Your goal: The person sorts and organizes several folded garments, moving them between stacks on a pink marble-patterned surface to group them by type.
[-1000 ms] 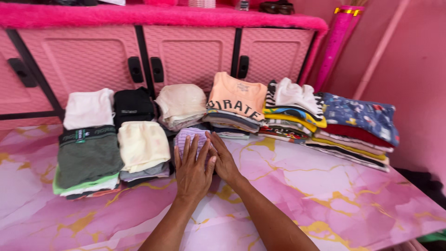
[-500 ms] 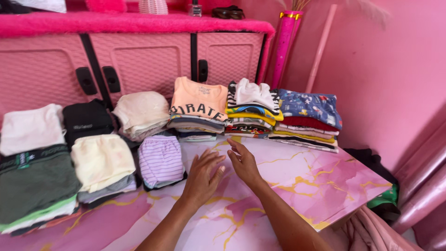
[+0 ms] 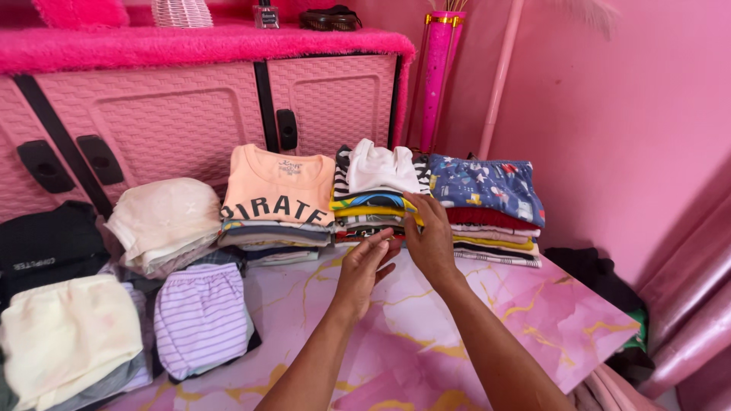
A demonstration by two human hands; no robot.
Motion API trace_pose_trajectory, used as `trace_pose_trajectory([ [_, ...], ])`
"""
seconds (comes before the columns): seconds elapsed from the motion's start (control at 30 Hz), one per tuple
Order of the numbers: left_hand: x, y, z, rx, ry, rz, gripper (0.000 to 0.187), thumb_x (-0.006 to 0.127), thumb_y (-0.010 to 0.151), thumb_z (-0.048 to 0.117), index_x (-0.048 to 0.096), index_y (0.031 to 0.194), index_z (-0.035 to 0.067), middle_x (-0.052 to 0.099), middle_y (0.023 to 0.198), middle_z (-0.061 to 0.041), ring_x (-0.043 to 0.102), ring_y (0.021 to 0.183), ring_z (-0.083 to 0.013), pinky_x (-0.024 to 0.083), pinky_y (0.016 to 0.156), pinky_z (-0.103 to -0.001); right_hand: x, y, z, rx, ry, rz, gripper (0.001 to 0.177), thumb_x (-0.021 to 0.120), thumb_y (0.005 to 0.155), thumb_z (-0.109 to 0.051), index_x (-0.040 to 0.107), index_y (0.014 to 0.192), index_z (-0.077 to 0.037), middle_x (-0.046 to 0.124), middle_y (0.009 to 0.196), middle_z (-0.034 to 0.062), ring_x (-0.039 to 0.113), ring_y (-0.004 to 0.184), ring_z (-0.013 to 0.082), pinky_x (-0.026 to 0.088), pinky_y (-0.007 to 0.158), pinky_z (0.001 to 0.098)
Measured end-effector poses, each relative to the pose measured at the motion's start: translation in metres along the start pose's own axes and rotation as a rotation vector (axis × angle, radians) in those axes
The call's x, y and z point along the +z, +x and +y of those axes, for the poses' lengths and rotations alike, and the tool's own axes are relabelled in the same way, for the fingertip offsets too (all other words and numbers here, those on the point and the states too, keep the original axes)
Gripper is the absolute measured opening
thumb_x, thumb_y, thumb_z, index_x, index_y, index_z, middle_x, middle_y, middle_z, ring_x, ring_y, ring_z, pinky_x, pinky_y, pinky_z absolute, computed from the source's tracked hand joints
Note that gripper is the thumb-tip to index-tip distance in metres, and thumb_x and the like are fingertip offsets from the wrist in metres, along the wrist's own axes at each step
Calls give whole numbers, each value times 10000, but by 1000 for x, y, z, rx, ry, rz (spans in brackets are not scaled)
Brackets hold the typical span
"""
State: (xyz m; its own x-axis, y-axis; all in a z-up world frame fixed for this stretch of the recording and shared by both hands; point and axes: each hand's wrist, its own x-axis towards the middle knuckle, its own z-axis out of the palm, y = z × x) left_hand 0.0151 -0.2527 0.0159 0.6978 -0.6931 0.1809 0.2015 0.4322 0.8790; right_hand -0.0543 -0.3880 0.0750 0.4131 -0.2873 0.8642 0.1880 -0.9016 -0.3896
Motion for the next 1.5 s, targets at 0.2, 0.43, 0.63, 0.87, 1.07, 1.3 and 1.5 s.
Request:
trace_pose_trajectory([
  [0.2,-26,-8,-19,-204,-119,128,410,613,978,309,635,1369,190,729,1237,-24,658,1155,-135,519,935,-337,25,38,18,-126,-75,-79,461,677,933,-105,595,1377,-17,572,1391,265,558,1240,461,453,1029,501],
  [0.43,-22,-10,-9,-201,-177,68,426,621,967,329,632,1367,184,732,1221,-52,676,1152,-166,552,939,-357,47,61,31,39,-162,-151,345,692,932,-172,702,1264,-78,728,1134,198,642,1066,414,480,915,529],
  [0.63,-23,-15,11,-210,-257,46,522,592,959,438,601,1385,138,699,1265,-104,673,1174,-202,551,979,-396,37,65,22,152,-71,-125,263,648,1006,-172,728,1236,-73,726,1080,200,656,1038,384,502,952,470],
  [0.87,-32,-20,40,-263,-581,-68,821,552,853,701,576,1335,36,678,1251,-184,683,1152,-306,572,960,-495,-18,-1,-36,-201,-39,-116,253,594,1000,-60,661,1241,-16,698,1193,173,623,1139,366,457,987,466],
  [1.07,-74,-29,-9,-318,-259,115,486,681,916,302,627,1321,39,735,1180,-115,735,1042,-241,616,894,-413,-42,-84,-56,-162,40,-433,322,676,897,-115,708,1211,-51,712,1196,154,639,1137,352,487,981,454],
  [1.3,-107,-56,-38,-322,103,280,371,646,914,97,654,1275,15,758,1117,-126,747,962,-216,614,816,-354,-23,-101,-33,182,-188,-513,448,687,927,-329,688,1208,21,691,1118,240,625,1038,422,505,914,490],
  [1.5,-103,-81,-26,-256,142,274,367,659,922,97,640,1274,-3,747,1104,-139,738,935,-211,607,796,-355,11,-115,-42,174,-245,-550,419,745,841,-313,670,1049,43,675,1029,272,623,982,448,510,852,515],
])
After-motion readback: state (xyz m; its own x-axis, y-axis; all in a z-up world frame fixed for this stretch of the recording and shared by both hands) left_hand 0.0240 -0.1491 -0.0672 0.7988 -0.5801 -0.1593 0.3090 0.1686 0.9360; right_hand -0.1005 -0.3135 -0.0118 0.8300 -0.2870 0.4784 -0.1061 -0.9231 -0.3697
